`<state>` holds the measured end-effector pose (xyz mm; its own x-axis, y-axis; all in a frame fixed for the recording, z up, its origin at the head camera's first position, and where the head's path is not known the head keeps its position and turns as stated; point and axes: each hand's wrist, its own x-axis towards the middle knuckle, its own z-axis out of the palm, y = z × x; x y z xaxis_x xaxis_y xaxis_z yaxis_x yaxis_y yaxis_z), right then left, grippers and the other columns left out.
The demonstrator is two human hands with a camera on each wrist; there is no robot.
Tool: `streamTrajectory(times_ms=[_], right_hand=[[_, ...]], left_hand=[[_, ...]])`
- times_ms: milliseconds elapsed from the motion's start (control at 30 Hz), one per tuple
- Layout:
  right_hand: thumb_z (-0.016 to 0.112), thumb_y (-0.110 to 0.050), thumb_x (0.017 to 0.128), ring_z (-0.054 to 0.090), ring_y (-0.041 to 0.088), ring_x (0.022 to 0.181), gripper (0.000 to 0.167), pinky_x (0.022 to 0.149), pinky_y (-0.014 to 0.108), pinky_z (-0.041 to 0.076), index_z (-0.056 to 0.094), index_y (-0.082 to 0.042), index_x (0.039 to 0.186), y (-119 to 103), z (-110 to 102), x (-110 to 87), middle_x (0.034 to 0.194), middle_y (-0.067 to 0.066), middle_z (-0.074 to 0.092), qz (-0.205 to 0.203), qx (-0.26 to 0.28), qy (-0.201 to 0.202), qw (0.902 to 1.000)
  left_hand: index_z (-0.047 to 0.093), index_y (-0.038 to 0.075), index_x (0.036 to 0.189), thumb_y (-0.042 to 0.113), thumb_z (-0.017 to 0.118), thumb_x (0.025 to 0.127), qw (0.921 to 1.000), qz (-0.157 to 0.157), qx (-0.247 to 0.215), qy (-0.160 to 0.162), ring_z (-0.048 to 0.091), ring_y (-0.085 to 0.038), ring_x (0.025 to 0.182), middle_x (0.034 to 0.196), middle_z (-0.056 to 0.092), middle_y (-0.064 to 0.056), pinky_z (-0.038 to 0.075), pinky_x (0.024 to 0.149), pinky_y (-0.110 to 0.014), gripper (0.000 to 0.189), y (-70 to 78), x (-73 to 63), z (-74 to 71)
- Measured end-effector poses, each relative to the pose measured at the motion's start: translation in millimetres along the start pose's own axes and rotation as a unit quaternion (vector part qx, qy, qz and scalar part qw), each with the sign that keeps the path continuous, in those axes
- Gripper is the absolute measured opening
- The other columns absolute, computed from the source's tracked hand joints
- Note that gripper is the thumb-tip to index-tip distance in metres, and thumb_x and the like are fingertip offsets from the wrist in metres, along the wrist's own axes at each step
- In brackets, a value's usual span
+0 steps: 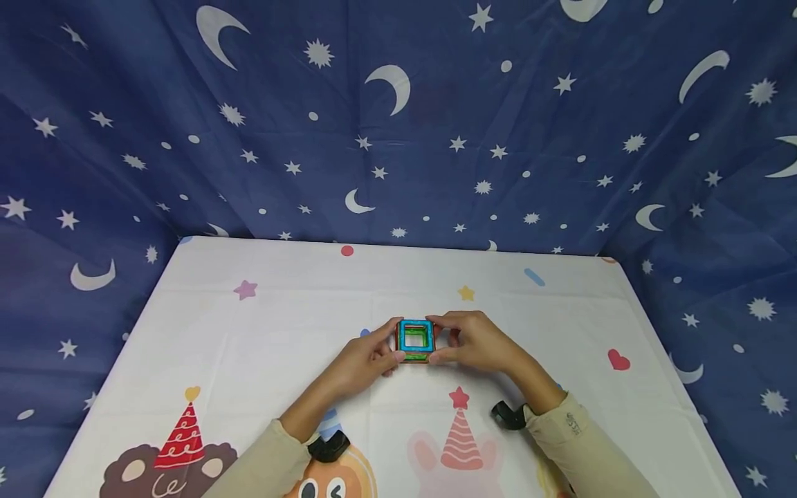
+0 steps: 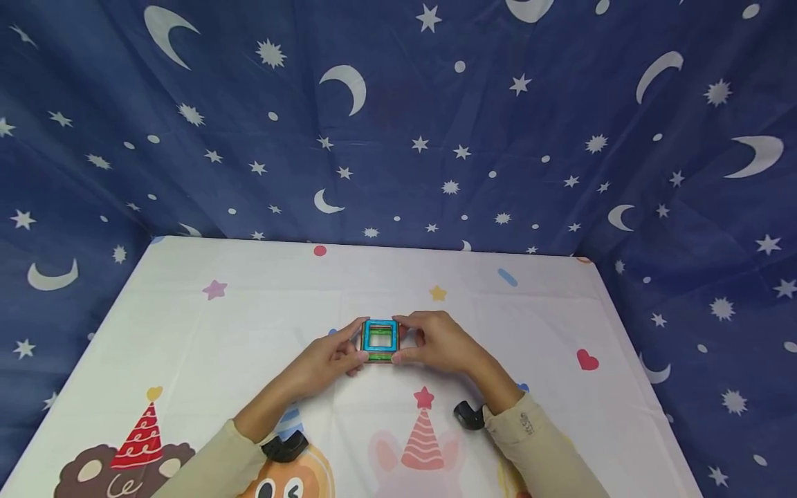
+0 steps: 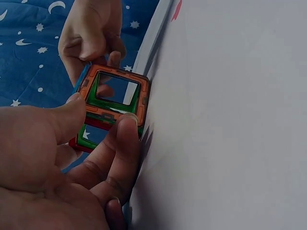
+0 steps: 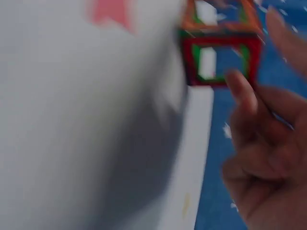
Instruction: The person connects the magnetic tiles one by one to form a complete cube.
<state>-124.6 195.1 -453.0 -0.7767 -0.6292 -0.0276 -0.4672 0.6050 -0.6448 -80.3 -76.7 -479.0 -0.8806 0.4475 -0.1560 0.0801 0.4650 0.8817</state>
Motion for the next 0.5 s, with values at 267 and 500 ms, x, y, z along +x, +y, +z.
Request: streamTrajectory(times_ms=[267, 500], right_hand=[[0.072, -0.016, 0.096, 0.059, 0.010, 0.075, 0.021, 0.066, 0.025, 0.051, 0.079, -0.017, 0.115, 10, -14, 16.4, 0.096, -0.007, 0.076, -0.007, 0.012, 0.013, 0.9998], [0.080, -0.016, 0.090, 0.055, 0.005, 0.073, 0.022, 0.066, 0.023, 0.049, 0.079, -0.014, 0.112, 10, -7, 26.2, 0.100, -0.006, 0.075, -0.010, -0.068, -0.012, 0.9976]], left_hand=[[0.032, 0.024, 0.162, 0.039, 0.063, 0.102, 1.0000, -0.008, -0.001, 0.003, 0.059, -0.009, 0.068, 0.080, 0.065, 0.005, 0.046, 0.068, -0.024, 0.069, 0.7, 0.3, -0.2], [0.031, 0.021, 0.162, 0.039, 0.062, 0.102, 1.0000, -0.005, -0.006, 0.000, 0.063, -0.012, 0.071, 0.080, 0.067, 0.003, 0.047, 0.070, -0.025, 0.070, 0.2, -0.6, 0.4]])
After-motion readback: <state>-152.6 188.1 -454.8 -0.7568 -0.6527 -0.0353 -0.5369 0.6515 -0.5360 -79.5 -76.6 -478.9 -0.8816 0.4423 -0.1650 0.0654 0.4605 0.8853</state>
